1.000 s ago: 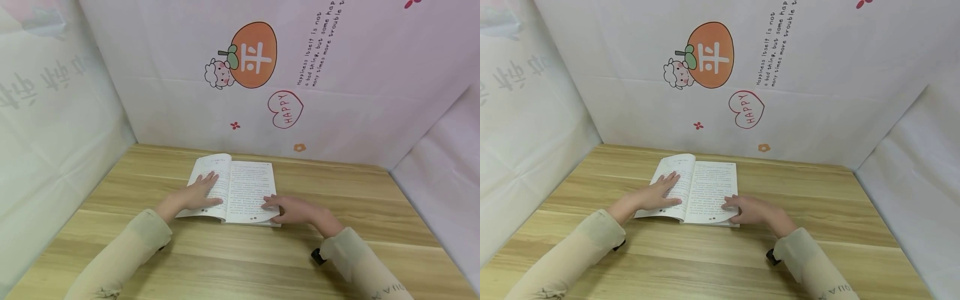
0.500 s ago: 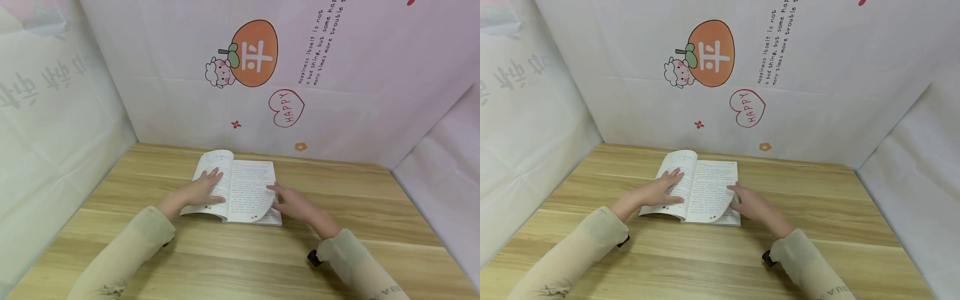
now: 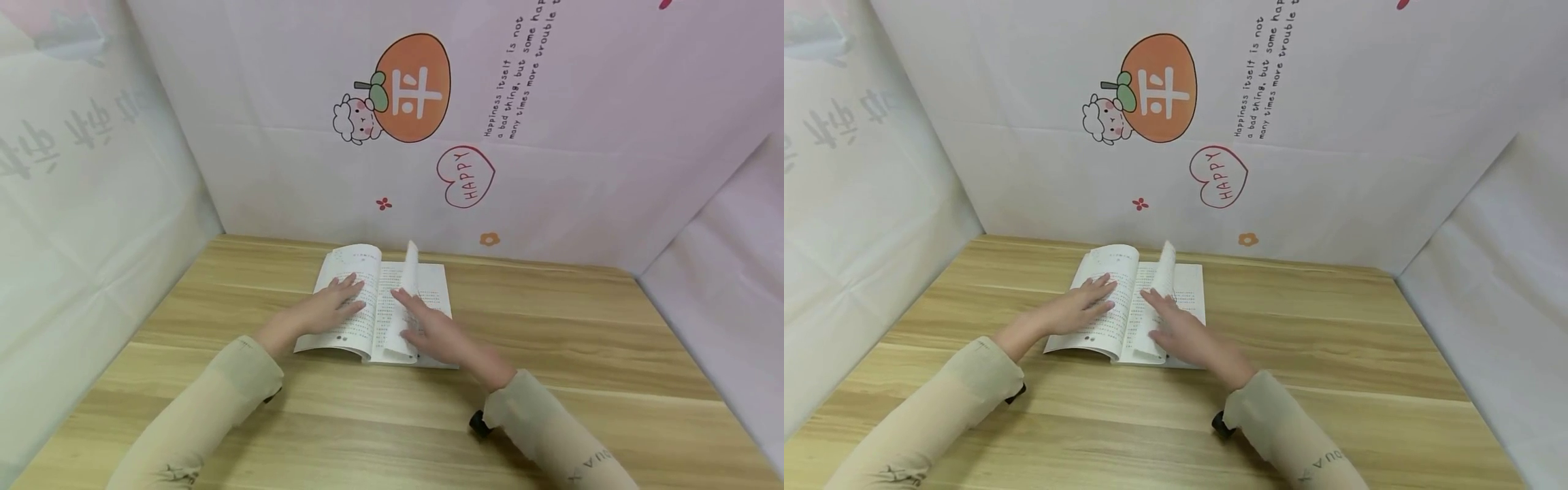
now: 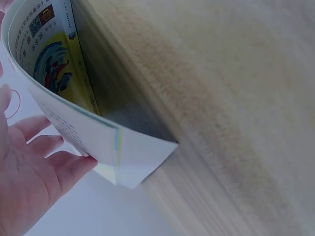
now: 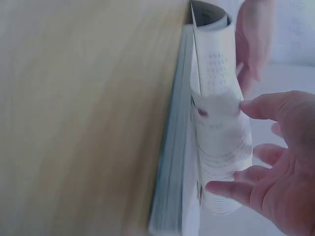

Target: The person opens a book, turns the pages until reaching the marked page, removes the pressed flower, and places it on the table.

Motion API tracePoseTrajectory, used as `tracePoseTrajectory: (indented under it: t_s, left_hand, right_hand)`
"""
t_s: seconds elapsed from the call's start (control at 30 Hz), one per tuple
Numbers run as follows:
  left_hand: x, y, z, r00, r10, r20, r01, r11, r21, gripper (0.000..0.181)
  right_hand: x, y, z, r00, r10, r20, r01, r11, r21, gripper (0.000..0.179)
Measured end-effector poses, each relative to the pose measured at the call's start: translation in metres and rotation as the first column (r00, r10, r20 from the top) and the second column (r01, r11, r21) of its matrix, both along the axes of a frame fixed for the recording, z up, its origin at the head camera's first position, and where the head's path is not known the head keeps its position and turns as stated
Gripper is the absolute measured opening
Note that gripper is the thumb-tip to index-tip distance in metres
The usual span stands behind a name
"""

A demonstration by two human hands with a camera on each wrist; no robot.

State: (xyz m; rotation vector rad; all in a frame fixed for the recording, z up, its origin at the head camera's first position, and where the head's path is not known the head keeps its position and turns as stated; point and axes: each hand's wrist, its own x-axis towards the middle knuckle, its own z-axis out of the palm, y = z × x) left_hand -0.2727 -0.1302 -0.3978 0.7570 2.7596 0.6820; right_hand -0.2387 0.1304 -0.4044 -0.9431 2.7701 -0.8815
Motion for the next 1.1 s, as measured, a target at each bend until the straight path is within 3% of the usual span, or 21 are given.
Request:
tracePoseTrajectory:
  t_s: [0.23,0.43,0.57,0.8,1.1]
  left_hand:
    - [-0.001,-0.001,0.002,0.995,0.000,-0.100,0.010,0.996,0.094,0.058]
    - [0.000,0.000,0.002,0.993,0.015,-0.118,-0.001,0.993,0.114,0.059]
    - [0.000,0.002,0.001,0.993,0.006,-0.114,0.006,0.995,0.104,0.058]
    - [-0.004,0.009,-0.003,0.994,-0.066,-0.091,0.070,0.997,0.037,0.053]
    - [-0.004,0.016,0.000,1.000,-0.018,0.015,0.018,1.000,-0.023,0.058]
  right_hand:
    - [0.004,-0.020,-0.002,0.990,0.131,-0.051,-0.132,0.991,-0.028,0.063]
    - [0.007,-0.032,-0.002,0.981,0.183,-0.064,-0.185,0.982,-0.038,0.055]
    - [0.008,-0.040,-0.002,0.970,0.233,-0.064,-0.235,0.972,-0.029,0.054]
    - [0.011,-0.053,-0.001,0.943,0.327,-0.054,-0.326,0.945,0.024,0.048]
    - [0.011,-0.051,0.002,0.931,0.357,-0.074,-0.351,0.932,0.088,0.037]
